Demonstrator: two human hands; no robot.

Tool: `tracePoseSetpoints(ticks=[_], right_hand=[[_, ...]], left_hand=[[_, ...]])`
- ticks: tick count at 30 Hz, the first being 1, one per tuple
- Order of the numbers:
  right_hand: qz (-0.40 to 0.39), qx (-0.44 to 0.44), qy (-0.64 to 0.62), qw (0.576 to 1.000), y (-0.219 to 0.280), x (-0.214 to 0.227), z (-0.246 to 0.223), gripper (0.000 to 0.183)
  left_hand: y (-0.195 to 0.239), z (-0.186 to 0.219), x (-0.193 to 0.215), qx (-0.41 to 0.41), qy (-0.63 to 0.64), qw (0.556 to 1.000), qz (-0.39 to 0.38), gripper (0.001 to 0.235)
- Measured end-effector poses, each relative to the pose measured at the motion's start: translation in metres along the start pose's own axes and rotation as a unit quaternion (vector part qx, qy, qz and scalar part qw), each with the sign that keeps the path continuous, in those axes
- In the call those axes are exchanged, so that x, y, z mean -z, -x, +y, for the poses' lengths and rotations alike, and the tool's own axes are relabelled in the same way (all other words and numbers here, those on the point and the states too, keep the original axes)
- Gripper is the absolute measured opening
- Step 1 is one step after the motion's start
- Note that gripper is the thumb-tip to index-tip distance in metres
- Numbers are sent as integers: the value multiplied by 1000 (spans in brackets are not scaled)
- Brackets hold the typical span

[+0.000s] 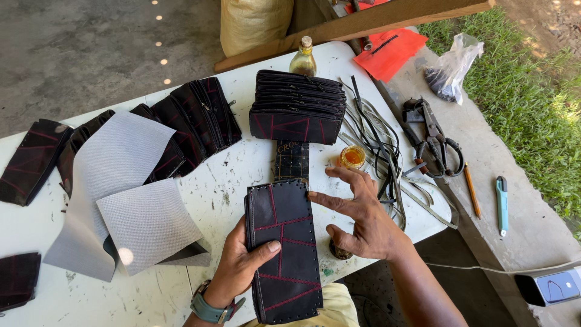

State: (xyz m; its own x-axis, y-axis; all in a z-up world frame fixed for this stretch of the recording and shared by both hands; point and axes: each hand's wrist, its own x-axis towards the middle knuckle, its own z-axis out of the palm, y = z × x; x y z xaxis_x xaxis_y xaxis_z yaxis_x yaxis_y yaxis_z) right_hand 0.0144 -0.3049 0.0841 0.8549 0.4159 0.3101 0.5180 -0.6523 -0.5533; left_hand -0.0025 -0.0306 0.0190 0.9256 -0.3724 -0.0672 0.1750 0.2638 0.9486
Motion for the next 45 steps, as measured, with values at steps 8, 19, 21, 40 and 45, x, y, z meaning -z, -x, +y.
tracePoseSetpoints(ticks=[8,19,21,40,45], right_hand=[[-8,22,79,997,11,-5,-17,57],[-36,41,94,994,37,-10,-31,50],[-49,52,56,996,42,-10,-31,43],[26,43,112,992,32,-2,-38,45],[36,-97,385,917,-16,15,57,37]], left_hand=[[-5,0,4,-43,-5,999,15,49],[-15,5,9,-64,39,994,76,47],[-16,7,13,-77,41,992,88,47],[-17,19,21,-80,186,968,147,52],[-7,20,16,-163,92,975,121,54]])
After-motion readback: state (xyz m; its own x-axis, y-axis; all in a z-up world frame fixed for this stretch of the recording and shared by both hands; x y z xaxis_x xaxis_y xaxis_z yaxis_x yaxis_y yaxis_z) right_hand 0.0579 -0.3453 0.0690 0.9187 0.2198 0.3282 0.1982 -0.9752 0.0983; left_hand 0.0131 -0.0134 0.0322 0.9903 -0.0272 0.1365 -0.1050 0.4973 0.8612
